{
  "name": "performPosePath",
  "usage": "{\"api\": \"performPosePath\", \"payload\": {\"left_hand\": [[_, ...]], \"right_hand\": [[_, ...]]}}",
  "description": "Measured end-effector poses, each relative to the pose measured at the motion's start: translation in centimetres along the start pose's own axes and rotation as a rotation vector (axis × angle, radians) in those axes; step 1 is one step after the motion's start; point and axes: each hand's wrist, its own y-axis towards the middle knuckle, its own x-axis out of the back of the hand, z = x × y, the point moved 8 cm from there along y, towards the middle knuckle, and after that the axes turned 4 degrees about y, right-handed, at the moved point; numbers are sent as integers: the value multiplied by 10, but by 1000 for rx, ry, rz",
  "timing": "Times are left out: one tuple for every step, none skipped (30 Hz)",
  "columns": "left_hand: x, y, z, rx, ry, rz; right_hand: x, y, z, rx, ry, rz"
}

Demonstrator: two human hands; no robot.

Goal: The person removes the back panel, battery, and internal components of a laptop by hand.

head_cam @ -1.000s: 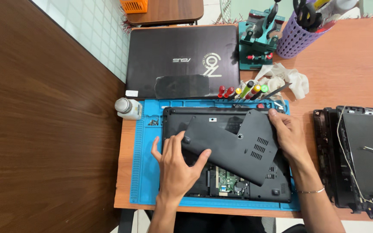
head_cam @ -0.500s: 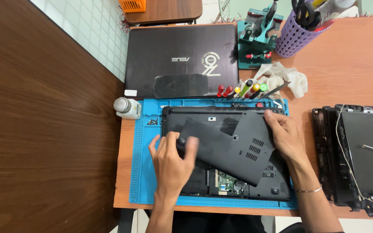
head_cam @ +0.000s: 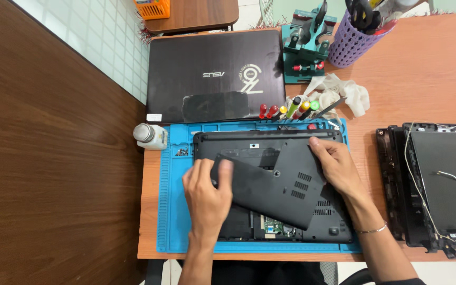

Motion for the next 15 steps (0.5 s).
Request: {"api": "performPosePath", "payload": {"left_hand": [[-3,1,3,37,22,30],[-6,2,4,74,44,61],[-8,3,6,111,65,92],[-6,3,-4,49,101,57],[-6,-1,-17,-13,136,22],[-4,-2,-27,-76,172,-11],[-4,0,-27,-70,152,0],[-6,2,-28,-64,128,16],[-8,3,-27,-58,104,31],[-7,4,-25,-42,137,20],[-7,7,-22,-26,170,10],[-6,7,-20,-8,206,-2],[-9,5,-24,-33,198,14],[-12,2,-31,-60,190,24],[-15,1,-37,-87,182,35]], "right_hand": [[-3,0,1,10,15,9],[-5,0,2,19,28,17],[-6,0,2,28,41,25],[-7,0,4,52,44,28],[-9,-1,5,75,46,31],[-9,-1,7,98,48,34],[-10,0,8,102,38,37],[-9,-1,8,103,26,36],[-8,-1,8,104,14,35],[-5,0,7,92,-8,19],[-4,1,6,79,-30,3],[-3,1,4,66,-50,-9],[-4,-1,5,82,-29,3],[-6,-1,8,104,-6,15],[-7,-1,12,126,16,27]]}}
